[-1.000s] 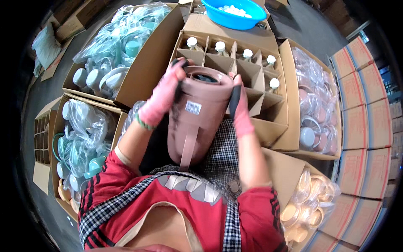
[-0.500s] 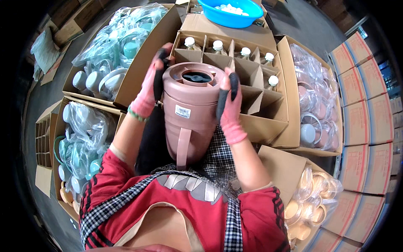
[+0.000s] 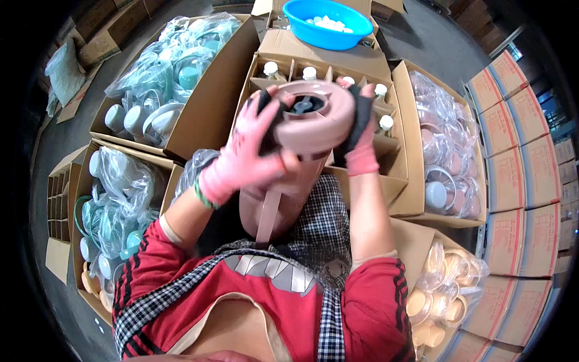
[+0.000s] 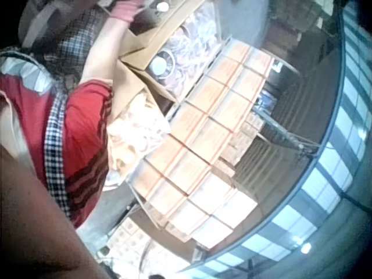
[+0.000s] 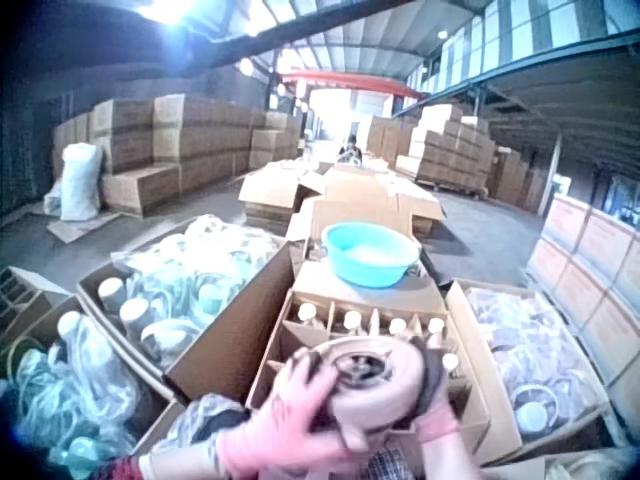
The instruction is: The person assembles electric kettles by inserting stainless steel inner pots into plastic outer shells. They handle multiple kettles of different colors, including gray and pink, and place the assembled units into cardboard boxes.
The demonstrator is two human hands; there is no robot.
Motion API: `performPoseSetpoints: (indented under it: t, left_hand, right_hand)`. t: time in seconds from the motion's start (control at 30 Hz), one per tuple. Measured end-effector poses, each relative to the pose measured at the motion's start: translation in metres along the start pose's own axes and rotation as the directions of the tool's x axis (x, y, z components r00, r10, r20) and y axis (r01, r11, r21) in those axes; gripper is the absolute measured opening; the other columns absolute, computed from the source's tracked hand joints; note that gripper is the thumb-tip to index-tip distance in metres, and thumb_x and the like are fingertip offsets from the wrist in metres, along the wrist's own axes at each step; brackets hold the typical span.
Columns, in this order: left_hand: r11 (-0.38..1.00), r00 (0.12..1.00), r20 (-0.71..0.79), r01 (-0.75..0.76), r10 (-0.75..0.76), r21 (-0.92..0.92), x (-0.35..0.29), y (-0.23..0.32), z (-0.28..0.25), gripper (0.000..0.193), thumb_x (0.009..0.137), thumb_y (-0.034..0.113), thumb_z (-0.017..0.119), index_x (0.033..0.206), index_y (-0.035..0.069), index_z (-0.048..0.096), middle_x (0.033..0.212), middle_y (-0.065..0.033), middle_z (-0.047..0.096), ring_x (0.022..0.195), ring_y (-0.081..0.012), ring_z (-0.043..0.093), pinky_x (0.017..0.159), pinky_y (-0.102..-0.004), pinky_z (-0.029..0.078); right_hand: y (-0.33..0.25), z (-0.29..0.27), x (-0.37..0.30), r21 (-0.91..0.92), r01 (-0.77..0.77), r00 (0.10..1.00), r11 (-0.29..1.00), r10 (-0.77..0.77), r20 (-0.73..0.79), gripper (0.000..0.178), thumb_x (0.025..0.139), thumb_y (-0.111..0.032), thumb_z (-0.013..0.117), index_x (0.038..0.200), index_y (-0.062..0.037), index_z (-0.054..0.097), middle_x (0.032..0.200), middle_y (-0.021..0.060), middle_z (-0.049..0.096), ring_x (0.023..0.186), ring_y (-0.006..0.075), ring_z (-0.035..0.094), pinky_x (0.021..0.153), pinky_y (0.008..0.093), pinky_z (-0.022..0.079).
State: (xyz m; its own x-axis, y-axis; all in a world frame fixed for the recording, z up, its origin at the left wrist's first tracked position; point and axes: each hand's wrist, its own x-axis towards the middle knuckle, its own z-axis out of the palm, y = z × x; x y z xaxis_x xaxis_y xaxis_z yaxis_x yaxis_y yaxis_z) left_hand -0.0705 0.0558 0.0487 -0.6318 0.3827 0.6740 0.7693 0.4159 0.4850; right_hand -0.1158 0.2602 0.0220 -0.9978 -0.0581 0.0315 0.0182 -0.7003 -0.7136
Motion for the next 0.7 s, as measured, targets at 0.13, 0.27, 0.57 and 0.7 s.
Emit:
performPoseSetpoints:
  t: [0.13,0.27,0.57,0.7]
  left_hand:
    - [0.972,0.974,0.124,-0.202,0.187,0.118,0.004,-0.024,-0.021,0.073,0.048,0.016,0.073,0.115,0.002,0.048,0.111,-0.0162,0.052,0.104,-0.0291,0.05,0.093,-0.0389,0.034]
    - [0.698,0.942,0.022,0.264,-0.335,-0.665,0.013,-0.022,-0.023,0.053,0.061,0.015,0.075,0.106,-0.001,0.052,0.094,-0.0066,0.059,0.087,-0.01,0.053,0.078,-0.0263,0.044]
    - [0.783,0.927,-0.136,0.209,-0.35,-0.585,0.022,-0.067,-0.012,0.045,0.063,0.01,0.074,0.101,-0.002,0.053,0.09,-0.006,0.06,0.083,-0.0111,0.055,0.075,-0.0254,0.045]
    - [0.535,0.879,-0.06,0.233,-0.473,-0.812,0.022,-0.095,0.008,0.037,0.071,0.009,0.067,0.104,-0.001,0.053,0.093,-0.007,0.059,0.083,-0.013,0.056,0.075,-0.0272,0.046]
  right_hand:
    - [-0.033,0.077,-0.014,-0.046,0.317,0.943,0.947,-0.309,0.128,0.059,0.089,-0.052,0.023,0.123,-0.0047,0.035,0.125,0.015,0.041,0.114,0.0304,0.04,0.098,0.044,0.032]
    - [-0.013,0.071,-0.014,-0.586,0.632,0.407,-0.507,-0.427,0.807,0.085,0.063,-0.036,0.071,0.129,-0.0042,0.028,0.129,0.0184,0.031,0.115,0.0369,0.035,0.096,0.0384,0.032]
    - [0.013,0.053,0.02,-0.608,0.153,0.988,0.779,-0.138,0.072,0.063,0.075,-0.061,0.051,0.094,-0.0012,0.048,0.067,0.0131,0.056,0.056,0.0194,0.057,0.049,0.0265,0.047]
    - [0.012,0.045,0.032,-0.651,-0.257,0.888,0.714,0.44,0.132,0.059,0.079,-0.053,0.052,0.1,0.0022,0.052,0.075,0.0116,0.058,0.062,0.0176,0.059,0.058,0.026,0.049]
